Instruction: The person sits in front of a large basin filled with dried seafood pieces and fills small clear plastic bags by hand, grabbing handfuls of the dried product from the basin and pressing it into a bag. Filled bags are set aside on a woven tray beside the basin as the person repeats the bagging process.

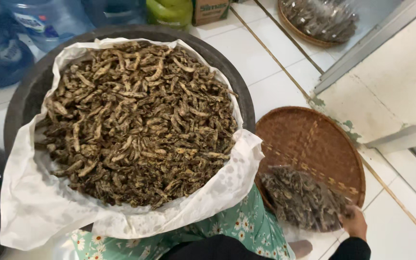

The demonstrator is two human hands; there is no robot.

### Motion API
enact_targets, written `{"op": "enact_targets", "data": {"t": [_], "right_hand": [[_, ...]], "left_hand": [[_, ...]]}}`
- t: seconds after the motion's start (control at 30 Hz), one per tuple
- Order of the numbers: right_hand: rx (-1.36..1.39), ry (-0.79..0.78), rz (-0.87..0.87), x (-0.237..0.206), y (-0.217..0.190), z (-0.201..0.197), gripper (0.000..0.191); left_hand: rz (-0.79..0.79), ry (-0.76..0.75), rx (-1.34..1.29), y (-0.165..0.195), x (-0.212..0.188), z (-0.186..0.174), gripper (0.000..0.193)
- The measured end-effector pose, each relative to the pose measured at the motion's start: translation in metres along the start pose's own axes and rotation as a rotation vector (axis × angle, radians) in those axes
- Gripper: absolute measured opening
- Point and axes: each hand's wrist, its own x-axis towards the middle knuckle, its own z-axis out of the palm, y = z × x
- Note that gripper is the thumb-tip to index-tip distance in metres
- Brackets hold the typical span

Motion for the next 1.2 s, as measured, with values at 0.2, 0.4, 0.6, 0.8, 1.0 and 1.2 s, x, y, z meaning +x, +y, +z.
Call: {"op": "enact_targets", "data": {"t": [0.2, 0.4, 0.6, 0.8, 1.0, 1.2], "right_hand": [[-0.113, -0.090, 0.089, -0.005, 0.010, -0.006, 0.038], [-0.166, 0.060, 0.175, -0.023, -0.063, -0.008, 0.035], [-0.038, 0.424, 0.130, -0.031, -0.134, -0.003, 0.031], [0.311, 0.684, -0.158, -0.050, -0.200, 0.012, 0.027], [0.661, 0.586, -0.448, -0.054, -0.342, -0.012, 0.026], [0.908, 0.505, -0.764, -0.061, -0.493, -0.067, 0.026]], "left_hand": [[-0.180, -0.340, 0.543, -0.130, -0.037, -0.025, 0.053], [-0.294, -0.403, 0.955, -0.144, -0.036, -0.008, 0.101], [-0.374, -0.431, 0.916, -0.130, 0.005, -0.002, 0.090], [-0.105, -0.532, 0.907, -0.156, 0.038, -0.001, 0.063], [-0.103, -0.784, 0.743, -0.156, 0.050, -0.004, 0.056], [0.070, -0.893, 0.650, -0.132, 0.039, -0.013, 0.035]]}}
